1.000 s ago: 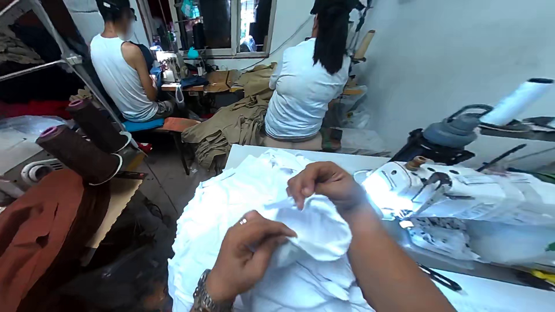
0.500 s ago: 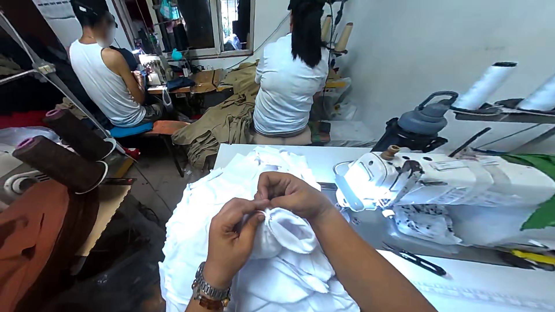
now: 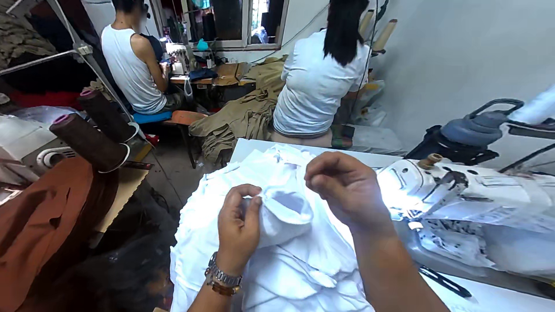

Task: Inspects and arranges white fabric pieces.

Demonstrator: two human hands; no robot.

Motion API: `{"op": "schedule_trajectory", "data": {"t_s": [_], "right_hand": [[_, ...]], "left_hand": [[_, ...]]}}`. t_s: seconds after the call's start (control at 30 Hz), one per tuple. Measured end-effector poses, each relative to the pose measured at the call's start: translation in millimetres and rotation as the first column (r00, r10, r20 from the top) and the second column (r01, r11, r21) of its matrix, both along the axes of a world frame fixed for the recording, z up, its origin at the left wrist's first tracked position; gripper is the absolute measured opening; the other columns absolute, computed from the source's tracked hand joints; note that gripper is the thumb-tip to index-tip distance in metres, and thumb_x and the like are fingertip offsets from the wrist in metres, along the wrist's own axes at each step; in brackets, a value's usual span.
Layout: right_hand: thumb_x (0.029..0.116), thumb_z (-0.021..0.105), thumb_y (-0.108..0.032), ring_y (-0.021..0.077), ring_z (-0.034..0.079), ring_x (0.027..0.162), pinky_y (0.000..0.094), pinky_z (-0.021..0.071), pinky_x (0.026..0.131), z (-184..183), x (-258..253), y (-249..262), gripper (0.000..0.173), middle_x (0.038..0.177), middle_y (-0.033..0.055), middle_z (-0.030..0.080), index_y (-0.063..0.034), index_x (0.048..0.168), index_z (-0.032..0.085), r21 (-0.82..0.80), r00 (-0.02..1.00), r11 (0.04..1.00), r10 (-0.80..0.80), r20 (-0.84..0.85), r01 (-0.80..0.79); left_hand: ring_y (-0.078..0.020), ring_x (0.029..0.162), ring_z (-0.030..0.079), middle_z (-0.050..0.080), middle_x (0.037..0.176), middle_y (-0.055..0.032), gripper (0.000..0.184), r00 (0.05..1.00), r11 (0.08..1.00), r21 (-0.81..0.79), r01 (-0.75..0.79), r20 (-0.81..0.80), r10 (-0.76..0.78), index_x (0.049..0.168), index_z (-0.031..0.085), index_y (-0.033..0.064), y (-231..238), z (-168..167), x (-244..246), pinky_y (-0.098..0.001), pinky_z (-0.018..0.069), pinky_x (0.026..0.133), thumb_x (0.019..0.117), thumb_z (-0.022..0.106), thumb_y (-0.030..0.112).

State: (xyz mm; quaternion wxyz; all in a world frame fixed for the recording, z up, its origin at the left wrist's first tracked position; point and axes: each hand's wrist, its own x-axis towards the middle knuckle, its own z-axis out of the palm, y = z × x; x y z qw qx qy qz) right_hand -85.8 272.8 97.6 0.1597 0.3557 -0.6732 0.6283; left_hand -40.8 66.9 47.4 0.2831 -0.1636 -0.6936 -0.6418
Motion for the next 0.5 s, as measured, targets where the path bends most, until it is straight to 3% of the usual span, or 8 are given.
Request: {"op": "schedule_trajectory", "data": {"t_s": [0.07, 0.13, 0.23, 0.3, 0.4, 0.5], "right_hand": [[0.0941, 0.074, -0.025, -0.0007, 0.063, 0.081, 0.0147, 0.0549, 0.069, 5.1, 21.3, 7.4, 0.01, 0.095, -0.0088, 0.068, -0.0153, 0.096, 0.072, 0.135, 0.989, 0.99, -0.009, -0.147, 0.029], [0.0922, 0.075, -0.021, 0.0011, 0.065, 0.088, 0.0156, 0.0571, 0.074, 2.9, 36.9, 4.6, 0.011, 0.098, -0.0035, 0.07, -0.0103, 0.093, 0.074, 0.263, 0.955, 0.962, 0.002, -0.298, 0.08], [0.0955, 0.071, -0.019, 0.0052, 0.066, 0.102, 0.0183, 0.0556, 0.09, -9.2, 48.6, -6.0, 0.013, 0.104, 0.0027, 0.071, -0.0078, 0.1, 0.076, 0.356, 0.871, 0.89, -0.085, -0.484, 0.284], [0.0975, 0.067, -0.019, 0.0107, 0.065, 0.099, 0.0229, 0.0536, 0.089, -16.6, 48.8, -11.5, 0.016, 0.102, 0.0059, 0.069, -0.0086, 0.105, 0.076, 0.374, 0.801, 0.826, -0.146, -0.581, 0.422], [0.098, 0.063, -0.015, 0.016, 0.062, 0.085, 0.0273, 0.0526, 0.077, -19.8, 44.1, -14.9, 0.017, 0.095, 0.0084, 0.065, -0.0082, 0.106, 0.076, 0.39, 0.737, 0.762, -0.164, -0.656, 0.517], [0.0964, 0.061, -0.011, 0.0141, 0.064, 0.094, 0.0269, 0.0536, 0.085, -16.9, 44.7, -9.1, 0.015, 0.099, 0.0067, 0.067, -0.0087, 0.099, 0.076, 0.401, 0.788, 0.807, -0.123, -0.603, 0.433]], "left_hand": [[0.0002, 0.069, 0.061, 0.066, 0.09, 0.0044, 0.011, 1.0, 0.999, 0.052, -0.013, 0.017, 0.012, 0.109, 0.064, 0.0095, -4.3, -1.2, -0.9, -0.0169, 0.0541, 0.061, 0.102, 0.057, 0.011], [0.0001, 0.066, 0.06, 0.065, 0.085, 0.0055, 0.01, 0.999, 0.997, 0.081, -0.016, 0.049, 0.012, 0.109, 0.063, 0.01, -6.7, -0.7, -0.1, -0.0166, 0.0533, 0.06, 0.1023, 0.056, 0.012], [0.002, 0.066, 0.06, 0.064, 0.085, 0.0072, 0.011, 0.997, 0.995, 0.099, -0.029, 0.071, 0.022, 0.11, 0.061, 0.0093, -4.9, -1.1, 0.6, -0.015, 0.0529, 0.061, 0.1016, 0.055, 0.01], [0.0022, 0.066, 0.059, 0.063, 0.084, 0.0074, 0.012, 0.997, 0.993, 0.111, -0.028, 0.078, 0.02, 0.111, 0.06, 0.0086, -2.6, -1.5, 1.3, -0.015, 0.0527, 0.06, 0.1016, 0.054, 0.01], [0.0012, 0.064, 0.058, 0.063, 0.084, 0.0062, 0.011, 0.998, 0.994, 0.104, -0.028, 0.058, 0.022, 0.111, 0.06, 0.0088, 0.3, -2.4, 1.3, -0.0153, 0.0521, 0.059, 0.1013, 0.055, 0.01], [0.0, 0.068, 0.059, 0.063, 0.089, 0.0035, 0.009, 0.999, 0.997, 0.075, -0.031, 0.028, 0.029, 0.109, 0.061, 0.0096, 3.7, -3.5, 0.7, -0.0164, 0.0531, 0.061, 0.1017, 0.055, 0.011]]}}
